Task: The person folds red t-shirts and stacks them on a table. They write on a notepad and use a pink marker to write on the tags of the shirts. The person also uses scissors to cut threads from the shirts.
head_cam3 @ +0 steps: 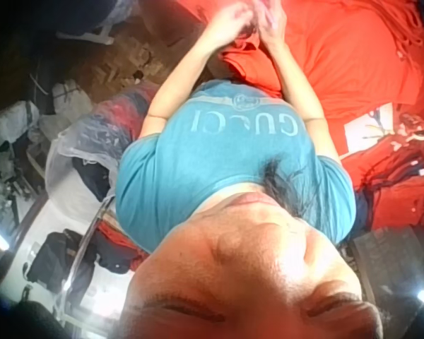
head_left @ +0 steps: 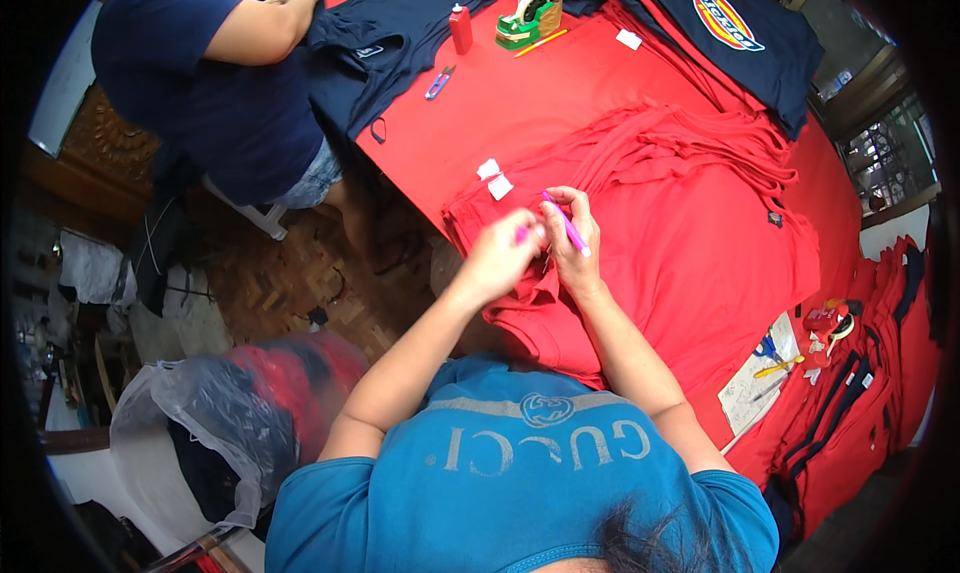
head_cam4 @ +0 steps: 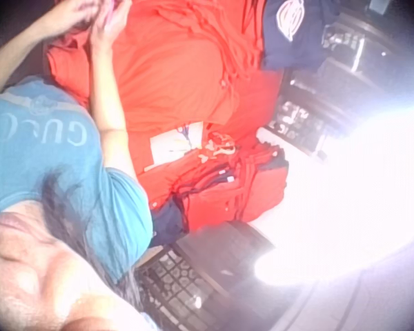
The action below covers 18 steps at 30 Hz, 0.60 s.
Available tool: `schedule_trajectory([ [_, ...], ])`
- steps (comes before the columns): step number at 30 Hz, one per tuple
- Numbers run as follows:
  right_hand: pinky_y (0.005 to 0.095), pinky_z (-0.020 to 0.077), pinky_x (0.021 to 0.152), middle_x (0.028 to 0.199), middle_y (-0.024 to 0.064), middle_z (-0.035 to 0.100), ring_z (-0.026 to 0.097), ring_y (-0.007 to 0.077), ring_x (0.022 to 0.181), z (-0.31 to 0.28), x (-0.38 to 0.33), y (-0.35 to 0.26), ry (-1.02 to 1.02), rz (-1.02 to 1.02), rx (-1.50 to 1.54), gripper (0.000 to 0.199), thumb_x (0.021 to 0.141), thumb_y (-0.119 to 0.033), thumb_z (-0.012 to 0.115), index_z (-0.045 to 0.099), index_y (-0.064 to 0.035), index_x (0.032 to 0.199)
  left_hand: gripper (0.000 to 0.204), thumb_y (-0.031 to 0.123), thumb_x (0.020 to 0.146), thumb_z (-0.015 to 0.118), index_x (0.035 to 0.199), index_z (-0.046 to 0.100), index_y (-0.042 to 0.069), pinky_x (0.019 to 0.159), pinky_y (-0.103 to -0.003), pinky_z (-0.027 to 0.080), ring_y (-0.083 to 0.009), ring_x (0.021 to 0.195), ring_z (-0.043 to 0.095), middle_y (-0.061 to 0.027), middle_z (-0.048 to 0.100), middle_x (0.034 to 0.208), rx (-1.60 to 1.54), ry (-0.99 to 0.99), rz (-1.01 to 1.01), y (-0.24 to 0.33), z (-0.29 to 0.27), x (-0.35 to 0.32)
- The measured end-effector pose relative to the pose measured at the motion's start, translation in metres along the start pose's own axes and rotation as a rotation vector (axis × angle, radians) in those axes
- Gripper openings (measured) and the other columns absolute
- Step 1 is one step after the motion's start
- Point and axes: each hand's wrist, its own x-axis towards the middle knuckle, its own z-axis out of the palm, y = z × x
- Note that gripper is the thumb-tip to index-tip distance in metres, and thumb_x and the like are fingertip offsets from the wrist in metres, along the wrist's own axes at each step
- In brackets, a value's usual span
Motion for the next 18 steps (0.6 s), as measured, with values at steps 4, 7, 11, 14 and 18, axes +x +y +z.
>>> schedule_trajectory([
  [4,0.0313,0.0498,0.074,0.092,0.0138,0.065,0.063,0.0198,0.083,-0.003,0.0,0.005,-0.022,0.018,-0.055,0.019,0.093,-0.013,0.062,0.059,0.0012,0.106,0.022,0.021,0.089,0.066,0.104,0.063,0.004,0.073,-0.045,0.053,-0.0359,0.085,0.066,-0.0152,0.062,0.107,0.67,0.416,0.301,-0.033,-0.026,0.045],
  [7,0.0317,0.0494,0.07,0.086,0.0128,0.066,0.063,0.0197,0.078,-0.007,0.0,0.01,-0.04,0.034,-0.01,0.016,0.093,-0.012,0.061,0.062,0.0015,0.101,0.021,0.021,0.086,0.069,0.099,0.065,0.006,0.074,-0.048,0.053,-0.0372,0.09,0.065,-0.0145,0.059,0.114,0.831,0.315,0.117,-0.042,-0.032,0.058],
  [11,0.0304,0.049,0.066,0.08,0.0107,0.066,0.063,0.0167,0.073,-0.007,0.001,0.004,-0.04,-0.045,0.047,0.014,0.094,-0.011,0.059,0.064,0.0018,0.096,0.018,0.018,0.089,0.068,0.097,0.068,0.002,0.079,-0.038,0.051,-0.0281,0.091,0.066,-0.0147,0.065,0.102,0.615,0.391,0.128,-0.039,-0.033,0.058],
  [14,0.0288,0.0487,0.065,0.078,0.0093,0.066,0.062,0.0144,0.071,-0.006,0.003,0.001,-0.051,-0.025,0.118,0.013,0.094,-0.01,0.058,0.064,0.0018,0.095,0.015,0.015,0.091,0.065,0.096,0.069,0.002,0.08,-0.033,0.049,-0.0189,0.088,0.064,-0.0102,0.068,0.095,0.247,0.302,0.068,-0.027,-0.034,0.054],
  [18,0.0278,0.0486,0.065,0.077,0.0077,0.066,0.063,0.0137,0.07,-0.006,0.003,-0.007,-0.038,-0.017,0.143,0.013,0.094,-0.01,0.058,0.064,0.0018,0.094,0.014,0.012,0.093,0.062,0.097,0.068,-0.001,0.081,-0.027,0.046,-0.0107,0.088,0.058,-0.0031,0.066,0.089,-0.087,0.12,-0.011,-0.008,-0.029,0.04],
])
